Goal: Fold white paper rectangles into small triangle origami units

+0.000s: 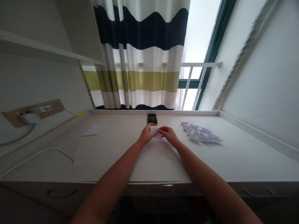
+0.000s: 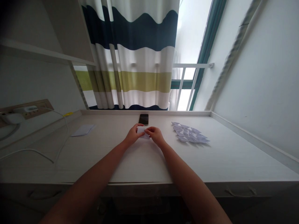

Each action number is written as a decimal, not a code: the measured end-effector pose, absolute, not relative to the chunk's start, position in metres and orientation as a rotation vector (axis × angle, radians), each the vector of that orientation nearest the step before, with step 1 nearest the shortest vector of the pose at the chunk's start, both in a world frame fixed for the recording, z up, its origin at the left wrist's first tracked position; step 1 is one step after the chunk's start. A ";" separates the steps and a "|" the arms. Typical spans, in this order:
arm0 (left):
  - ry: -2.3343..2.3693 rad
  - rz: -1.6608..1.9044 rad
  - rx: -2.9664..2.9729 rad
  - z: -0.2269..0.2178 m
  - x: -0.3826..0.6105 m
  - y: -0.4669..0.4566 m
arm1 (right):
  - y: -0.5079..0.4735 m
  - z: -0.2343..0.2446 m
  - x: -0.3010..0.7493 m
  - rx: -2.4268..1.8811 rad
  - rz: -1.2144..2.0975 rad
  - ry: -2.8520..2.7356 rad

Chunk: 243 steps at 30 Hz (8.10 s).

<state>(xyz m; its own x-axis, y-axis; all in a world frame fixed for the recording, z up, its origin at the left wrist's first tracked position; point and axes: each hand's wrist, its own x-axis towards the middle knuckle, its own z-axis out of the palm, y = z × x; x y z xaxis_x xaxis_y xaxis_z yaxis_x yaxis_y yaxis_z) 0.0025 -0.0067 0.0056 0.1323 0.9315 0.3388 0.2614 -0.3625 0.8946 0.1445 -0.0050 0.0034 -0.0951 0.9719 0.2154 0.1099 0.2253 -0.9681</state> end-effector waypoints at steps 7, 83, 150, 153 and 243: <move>1.179 1.282 1.700 0.003 0.002 -0.003 | -0.002 0.000 0.147 -1.118 0.907 -1.521; 1.040 1.082 1.475 -0.006 -0.003 0.006 | -0.004 0.000 0.147 -1.047 0.972 -1.552; 1.159 1.007 2.078 0.003 -0.005 -0.003 | -0.002 -0.001 0.144 -1.060 0.840 -1.527; 1.176 1.028 2.188 0.004 -0.005 -0.004 | -0.004 0.001 0.143 -1.070 0.867 -1.516; 0.946 1.205 1.290 0.007 -0.009 0.001 | -0.006 0.009 0.149 -0.846 1.191 -1.319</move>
